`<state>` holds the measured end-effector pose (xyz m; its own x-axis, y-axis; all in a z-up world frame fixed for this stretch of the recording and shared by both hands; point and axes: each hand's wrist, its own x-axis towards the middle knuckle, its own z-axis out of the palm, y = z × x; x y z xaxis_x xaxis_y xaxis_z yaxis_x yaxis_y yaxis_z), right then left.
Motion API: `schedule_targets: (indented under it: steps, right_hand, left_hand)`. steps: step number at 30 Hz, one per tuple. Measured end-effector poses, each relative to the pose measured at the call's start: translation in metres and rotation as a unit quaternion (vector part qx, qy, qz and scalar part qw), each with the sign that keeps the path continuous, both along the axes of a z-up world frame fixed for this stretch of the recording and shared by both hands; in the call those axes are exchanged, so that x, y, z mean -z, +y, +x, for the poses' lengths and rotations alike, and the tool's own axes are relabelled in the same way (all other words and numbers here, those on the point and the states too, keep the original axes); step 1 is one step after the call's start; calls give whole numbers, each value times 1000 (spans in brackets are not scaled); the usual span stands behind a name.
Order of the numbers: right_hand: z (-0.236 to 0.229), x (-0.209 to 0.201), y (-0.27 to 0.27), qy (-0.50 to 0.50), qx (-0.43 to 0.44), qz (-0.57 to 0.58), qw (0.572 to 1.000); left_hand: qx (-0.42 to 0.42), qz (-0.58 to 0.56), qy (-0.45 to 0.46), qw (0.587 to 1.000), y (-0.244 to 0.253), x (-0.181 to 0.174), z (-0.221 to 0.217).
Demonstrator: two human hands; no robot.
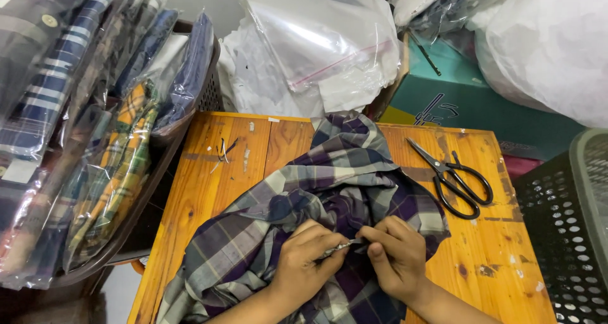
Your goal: The person uses scissors to cut a piece of plaid fabric on a wooden table. They then fold the fabric and use a small tool to manipulate a tag or seam on the material.
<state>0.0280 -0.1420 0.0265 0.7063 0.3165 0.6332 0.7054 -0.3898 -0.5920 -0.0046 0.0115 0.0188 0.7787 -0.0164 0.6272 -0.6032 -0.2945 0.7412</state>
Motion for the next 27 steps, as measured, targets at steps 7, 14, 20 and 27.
schedule_targets:
  steps: [7, 14, 20, 27]
  right_hand:
    - [2, -2, 2, 53, 9, -8, 999]
    - [8, 19, -1, 102, 2, 3, 995]
    - [8, 31, -4, 180, -1, 35, 983]
    - [6, 25, -4, 154, 7, 82, 985]
  left_hand:
    - [34, -19, 62, 997, 1, -4, -2]
    - [9, -65, 85, 994, -1, -6, -3]
    - [39, -139, 147, 978, -5, -9, -8]
    - [42, -205, 202, 957, -6, 8, -6]
